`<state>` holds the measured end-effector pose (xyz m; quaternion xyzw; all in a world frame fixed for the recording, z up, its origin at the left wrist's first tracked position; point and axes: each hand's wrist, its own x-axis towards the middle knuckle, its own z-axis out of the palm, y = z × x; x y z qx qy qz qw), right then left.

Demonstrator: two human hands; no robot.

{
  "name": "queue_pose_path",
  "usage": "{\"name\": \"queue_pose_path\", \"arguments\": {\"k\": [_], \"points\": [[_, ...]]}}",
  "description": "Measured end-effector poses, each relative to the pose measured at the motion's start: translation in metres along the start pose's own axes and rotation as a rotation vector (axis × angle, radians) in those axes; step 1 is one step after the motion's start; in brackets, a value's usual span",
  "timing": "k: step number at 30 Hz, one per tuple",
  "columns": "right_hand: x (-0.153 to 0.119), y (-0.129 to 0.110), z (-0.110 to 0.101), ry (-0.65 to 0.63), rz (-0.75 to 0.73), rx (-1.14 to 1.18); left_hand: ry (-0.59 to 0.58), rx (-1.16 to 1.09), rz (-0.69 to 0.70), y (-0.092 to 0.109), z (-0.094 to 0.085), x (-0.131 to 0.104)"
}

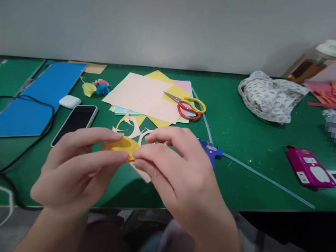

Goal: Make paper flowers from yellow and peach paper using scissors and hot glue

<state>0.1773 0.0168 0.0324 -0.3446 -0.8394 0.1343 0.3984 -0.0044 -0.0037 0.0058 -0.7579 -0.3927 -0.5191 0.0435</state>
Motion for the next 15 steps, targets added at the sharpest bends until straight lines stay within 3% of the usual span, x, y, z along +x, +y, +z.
{"name": "queue_pose_path", "arguments": {"k": [7,15], "points": [[0.0016,-0.0007,0.0035,0.058,-0.007,0.093,0.133,-0.272,-0.289,-0.0005,0.0074,-0.0056],[0.0026,-0.0021,0.0054,0.026,-0.013,0.126,0.209,-0.344,-0.264,0.0037,0.0084,-0.0024]]}}
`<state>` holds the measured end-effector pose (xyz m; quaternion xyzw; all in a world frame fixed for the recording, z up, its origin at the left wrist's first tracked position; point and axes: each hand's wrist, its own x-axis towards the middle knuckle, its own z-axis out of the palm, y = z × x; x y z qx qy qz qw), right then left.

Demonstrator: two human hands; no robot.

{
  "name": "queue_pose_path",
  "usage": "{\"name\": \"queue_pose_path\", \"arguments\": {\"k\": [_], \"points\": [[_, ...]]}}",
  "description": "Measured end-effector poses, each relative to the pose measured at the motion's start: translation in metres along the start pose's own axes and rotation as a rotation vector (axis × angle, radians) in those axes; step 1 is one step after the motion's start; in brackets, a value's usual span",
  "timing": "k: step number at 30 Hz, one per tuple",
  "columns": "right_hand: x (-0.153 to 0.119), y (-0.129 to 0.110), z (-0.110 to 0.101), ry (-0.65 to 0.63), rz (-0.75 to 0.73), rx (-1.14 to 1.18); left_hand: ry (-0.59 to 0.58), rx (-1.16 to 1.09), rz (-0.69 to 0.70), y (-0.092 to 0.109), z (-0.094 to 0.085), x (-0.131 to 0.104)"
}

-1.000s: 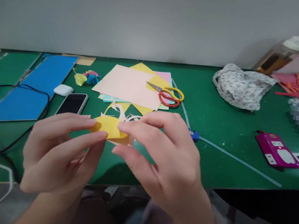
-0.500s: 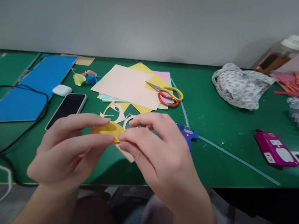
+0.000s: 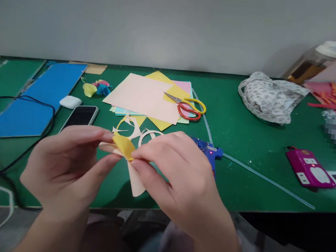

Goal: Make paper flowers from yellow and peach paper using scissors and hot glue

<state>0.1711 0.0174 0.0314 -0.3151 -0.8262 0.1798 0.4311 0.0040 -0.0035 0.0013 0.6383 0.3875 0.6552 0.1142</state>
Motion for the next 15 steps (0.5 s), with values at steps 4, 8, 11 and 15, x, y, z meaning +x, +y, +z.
{"name": "queue_pose_path", "arguments": {"k": [4,8,11,15], "points": [[-0.001,-0.001,0.001,0.016,-0.01,-0.005,0.001,0.093,-0.027,0.001,-0.001,-0.001],[-0.001,-0.001,0.002,0.12,-0.038,-0.082,0.046,0.156,-0.12,0.003,-0.004,-0.002],[-0.001,-0.001,0.005,0.182,-0.083,-0.156,-0.017,0.069,-0.187,0.006,-0.003,-0.006],[-0.002,-0.002,0.008,0.201,-0.124,-0.213,-0.126,-0.064,-0.167,0.011,0.003,-0.012]]}}
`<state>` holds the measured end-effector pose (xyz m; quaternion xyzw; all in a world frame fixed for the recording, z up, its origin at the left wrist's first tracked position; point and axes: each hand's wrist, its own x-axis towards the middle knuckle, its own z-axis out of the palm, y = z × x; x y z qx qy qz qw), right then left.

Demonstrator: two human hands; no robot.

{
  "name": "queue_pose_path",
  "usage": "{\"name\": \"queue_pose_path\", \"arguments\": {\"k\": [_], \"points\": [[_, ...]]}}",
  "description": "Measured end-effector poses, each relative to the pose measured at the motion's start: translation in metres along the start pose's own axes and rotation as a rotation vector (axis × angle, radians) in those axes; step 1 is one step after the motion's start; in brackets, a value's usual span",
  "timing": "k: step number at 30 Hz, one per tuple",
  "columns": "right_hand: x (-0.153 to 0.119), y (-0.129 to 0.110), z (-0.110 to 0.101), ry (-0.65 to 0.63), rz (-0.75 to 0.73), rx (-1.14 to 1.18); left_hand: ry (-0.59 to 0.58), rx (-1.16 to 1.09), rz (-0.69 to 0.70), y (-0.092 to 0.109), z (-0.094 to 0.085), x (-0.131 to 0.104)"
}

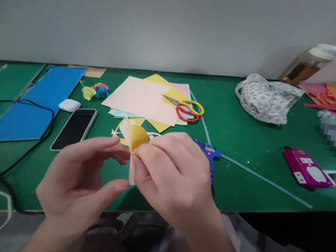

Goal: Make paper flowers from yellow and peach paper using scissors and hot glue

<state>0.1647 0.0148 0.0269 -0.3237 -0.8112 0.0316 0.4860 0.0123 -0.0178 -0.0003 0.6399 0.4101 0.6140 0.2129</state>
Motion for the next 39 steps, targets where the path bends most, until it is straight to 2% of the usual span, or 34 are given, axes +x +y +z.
{"name": "queue_pose_path", "arguments": {"k": [5,13,18,22,26,29,32,36,39], "points": [[0.0,0.0,0.002,0.0,-0.009,0.002,-0.08,-0.07,0.014,0.0,0.003,-0.001],[-0.001,0.0,0.003,-0.005,-0.025,-0.032,-0.033,-0.069,-0.045,0.0,0.005,-0.002],[-0.002,0.0,0.002,-0.042,-0.026,-0.018,0.032,-0.123,-0.254,-0.003,0.006,0.003],[-0.003,0.005,-0.001,0.065,0.07,0.099,0.118,-0.328,-0.433,-0.012,0.005,0.009],[-0.006,0.011,0.004,0.145,0.191,0.147,0.116,-0.555,-0.603,-0.021,0.005,0.013],[-0.008,0.013,0.01,0.092,0.279,0.227,0.084,-0.64,-0.647,-0.022,0.007,0.014],[-0.008,0.013,0.012,0.017,0.337,0.294,0.068,-0.622,-0.646,-0.021,0.009,0.013],[-0.007,0.014,0.011,-0.073,0.265,0.299,0.092,-0.64,-0.645,-0.021,0.01,0.014],[-0.006,0.013,0.011,-0.082,0.28,0.325,0.087,-0.699,-0.651,-0.022,0.01,0.014]]}}
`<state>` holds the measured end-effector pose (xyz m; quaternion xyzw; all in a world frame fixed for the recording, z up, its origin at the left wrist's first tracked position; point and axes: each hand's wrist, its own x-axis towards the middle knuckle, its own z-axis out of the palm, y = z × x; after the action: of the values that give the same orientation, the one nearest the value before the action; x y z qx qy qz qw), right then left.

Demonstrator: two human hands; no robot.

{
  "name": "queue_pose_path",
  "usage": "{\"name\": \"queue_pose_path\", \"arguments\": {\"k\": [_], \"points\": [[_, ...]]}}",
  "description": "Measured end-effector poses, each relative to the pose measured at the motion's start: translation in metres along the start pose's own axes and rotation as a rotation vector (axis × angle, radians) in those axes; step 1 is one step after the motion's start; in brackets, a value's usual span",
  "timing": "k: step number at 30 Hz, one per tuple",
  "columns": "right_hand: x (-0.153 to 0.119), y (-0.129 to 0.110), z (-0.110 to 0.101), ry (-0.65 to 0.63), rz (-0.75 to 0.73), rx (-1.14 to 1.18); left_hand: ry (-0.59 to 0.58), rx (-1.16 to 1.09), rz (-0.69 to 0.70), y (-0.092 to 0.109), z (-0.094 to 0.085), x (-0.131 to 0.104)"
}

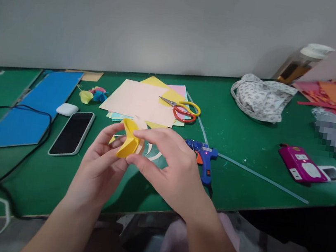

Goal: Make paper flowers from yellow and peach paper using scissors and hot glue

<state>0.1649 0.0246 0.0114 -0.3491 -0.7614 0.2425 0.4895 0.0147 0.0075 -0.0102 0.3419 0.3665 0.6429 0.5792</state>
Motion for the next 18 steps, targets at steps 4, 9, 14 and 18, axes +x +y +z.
{"name": "queue_pose_path", "arguments": {"k": [4,9,14,18], "points": [[-0.001,0.0,0.0,-0.012,0.05,-0.02,-0.068,-0.006,-0.031,-0.002,-0.002,0.0],[-0.002,0.002,-0.001,0.023,0.098,-0.038,-0.191,0.217,0.063,-0.001,-0.007,0.001],[-0.002,0.003,-0.003,0.027,0.108,-0.072,-0.211,0.699,0.291,0.01,-0.016,0.001],[-0.001,0.003,-0.003,-0.025,0.122,-0.09,-0.283,0.927,0.418,0.018,-0.018,-0.001]]}}
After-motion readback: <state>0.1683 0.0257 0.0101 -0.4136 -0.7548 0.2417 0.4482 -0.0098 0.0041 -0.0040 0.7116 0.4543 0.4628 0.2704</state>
